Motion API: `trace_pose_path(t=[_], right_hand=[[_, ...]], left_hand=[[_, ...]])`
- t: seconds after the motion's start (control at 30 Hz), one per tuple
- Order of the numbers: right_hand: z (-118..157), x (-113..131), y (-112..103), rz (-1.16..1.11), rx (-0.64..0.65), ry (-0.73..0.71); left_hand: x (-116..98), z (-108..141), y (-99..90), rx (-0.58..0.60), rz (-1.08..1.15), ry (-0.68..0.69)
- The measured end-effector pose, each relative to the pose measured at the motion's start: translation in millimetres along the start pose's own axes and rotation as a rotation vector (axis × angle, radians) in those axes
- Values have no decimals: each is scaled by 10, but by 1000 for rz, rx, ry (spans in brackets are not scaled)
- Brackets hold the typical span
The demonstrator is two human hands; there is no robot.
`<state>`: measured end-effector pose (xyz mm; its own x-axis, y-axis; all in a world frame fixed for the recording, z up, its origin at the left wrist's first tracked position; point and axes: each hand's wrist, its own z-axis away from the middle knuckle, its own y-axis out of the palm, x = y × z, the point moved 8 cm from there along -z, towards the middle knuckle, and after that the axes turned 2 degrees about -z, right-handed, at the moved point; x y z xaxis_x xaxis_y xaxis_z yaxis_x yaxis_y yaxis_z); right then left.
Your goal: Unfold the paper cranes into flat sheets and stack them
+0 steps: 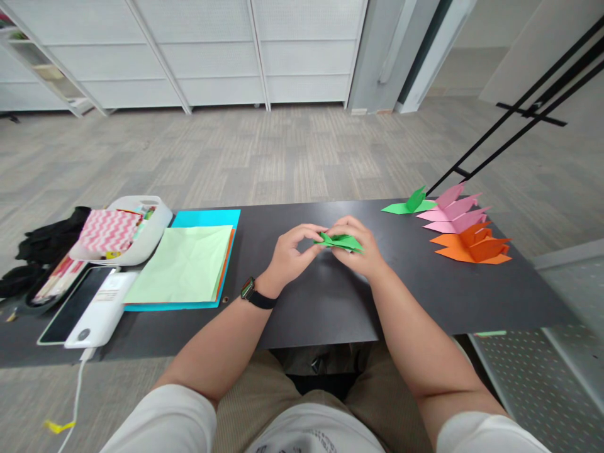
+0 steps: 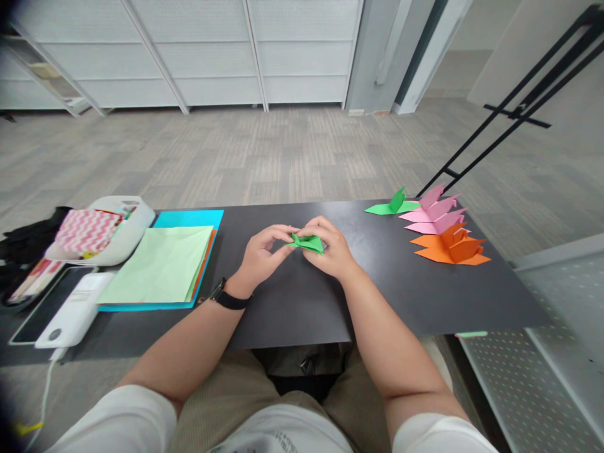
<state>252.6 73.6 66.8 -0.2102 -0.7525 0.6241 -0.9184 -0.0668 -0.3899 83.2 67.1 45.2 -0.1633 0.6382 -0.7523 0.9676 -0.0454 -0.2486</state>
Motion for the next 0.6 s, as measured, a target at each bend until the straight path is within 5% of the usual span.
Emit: trace_pose_path(t=[0.13,0.3,0.43,0.6], right_hand=[[-21,7,-24,59,-25,19],[-9,-7,-49,143,-77,26],[-6,-15,-52,153,-82,9],[28,-66,-97,148,-133,52]], left_hand=[[84,33,-101,-140,-36,-24],[-74,-10,-96,-102,-201,98],[-168,-20,-174,-184,-185,166],[-196,21,-62,-75,-228,189]])
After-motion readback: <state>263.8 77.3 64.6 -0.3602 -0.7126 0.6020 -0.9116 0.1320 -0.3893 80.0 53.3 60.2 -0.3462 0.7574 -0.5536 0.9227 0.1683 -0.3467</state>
